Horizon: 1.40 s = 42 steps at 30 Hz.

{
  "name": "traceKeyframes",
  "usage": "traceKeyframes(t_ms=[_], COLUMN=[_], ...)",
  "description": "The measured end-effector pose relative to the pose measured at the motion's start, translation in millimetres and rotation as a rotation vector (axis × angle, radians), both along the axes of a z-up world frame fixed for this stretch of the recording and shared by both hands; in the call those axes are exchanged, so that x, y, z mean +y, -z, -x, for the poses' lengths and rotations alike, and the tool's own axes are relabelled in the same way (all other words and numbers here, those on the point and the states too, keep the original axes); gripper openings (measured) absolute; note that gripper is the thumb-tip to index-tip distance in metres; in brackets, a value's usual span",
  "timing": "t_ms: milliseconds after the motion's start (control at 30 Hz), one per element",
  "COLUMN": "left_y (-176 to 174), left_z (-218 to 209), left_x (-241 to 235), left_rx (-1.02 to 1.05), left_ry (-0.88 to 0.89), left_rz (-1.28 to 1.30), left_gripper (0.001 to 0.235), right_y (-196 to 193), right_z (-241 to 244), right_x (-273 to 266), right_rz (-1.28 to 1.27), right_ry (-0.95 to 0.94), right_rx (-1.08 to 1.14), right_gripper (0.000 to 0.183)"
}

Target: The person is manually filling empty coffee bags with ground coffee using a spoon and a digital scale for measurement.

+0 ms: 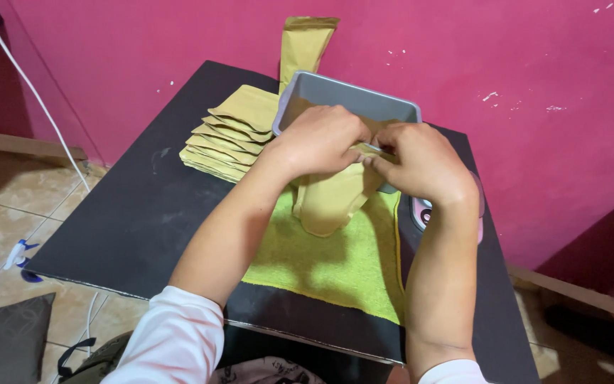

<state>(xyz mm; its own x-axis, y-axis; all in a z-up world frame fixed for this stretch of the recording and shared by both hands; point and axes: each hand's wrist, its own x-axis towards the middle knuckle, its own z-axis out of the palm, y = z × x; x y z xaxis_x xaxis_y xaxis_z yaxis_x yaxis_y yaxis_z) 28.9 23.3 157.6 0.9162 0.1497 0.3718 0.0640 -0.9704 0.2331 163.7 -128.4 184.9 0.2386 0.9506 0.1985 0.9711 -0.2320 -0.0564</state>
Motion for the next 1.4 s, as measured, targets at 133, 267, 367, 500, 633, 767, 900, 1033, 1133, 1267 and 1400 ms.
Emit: traceKeyframes(t_ms=[133, 267, 367, 500, 633, 767, 900, 1033, 1133, 1267, 1400], left_y=[-3, -18, -16, -12, -14, -9, -8, -19, -25, -32, -23], left_z=[1, 18, 18, 11, 16, 8, 7, 20, 32, 43, 37], left_x=[1, 0, 1, 4, 1, 3, 6, 3, 3, 3, 1], left_rx=[0.004, 0.043, 0.063, 0.06, 0.071, 0.073, 0.076, 0.055, 0.073, 0.086, 0.102], left_ry=[0.011, -0.036, -0.043, 0.004, -0.029, -0.01, -0.009, -0.007, -0.015, -0.024, -0.004], left_rz=[0.024, 0.033, 0.033, 0.048, 0.068, 0.039, 0.004, 0.069, 0.098, 0.128, 0.132], left_gripper=[0.023, 0.024, 0.024, 0.02, 0.021, 0.021, 0.02, 0.02, 0.022, 0.023, 0.018], right_y=[-1, -4, -6, 2, 6, 5, 7, 5, 0, -11, -5], right_z=[-1, -3, 5, -1, -4, 3, -2, -4, -1, 10, 5], right_x=[-2, -8, -5, 4, 6, 7, 11, 8, 0, -14, -14], right_rz=[0.002, 0.016, 0.025, -0.004, -0.019, -0.053, -0.093, -0.078, -0.073, -0.073, -0.009], right_ry=[-0.012, -0.006, 0.006, -0.028, -0.07, -0.082, -0.134, -0.152, -0.164, -0.137, -0.104], right_rx=[0.005, -0.031, 0.013, 0.008, -0.016, -0.027, 0.004, -0.032, -0.04, -0.077, -0.106], right_gripper=[0.02, 0.019, 0.022, 0.022, 0.015, 0.019, 0.018, 0.019, 0.02, 0.017, 0.018])
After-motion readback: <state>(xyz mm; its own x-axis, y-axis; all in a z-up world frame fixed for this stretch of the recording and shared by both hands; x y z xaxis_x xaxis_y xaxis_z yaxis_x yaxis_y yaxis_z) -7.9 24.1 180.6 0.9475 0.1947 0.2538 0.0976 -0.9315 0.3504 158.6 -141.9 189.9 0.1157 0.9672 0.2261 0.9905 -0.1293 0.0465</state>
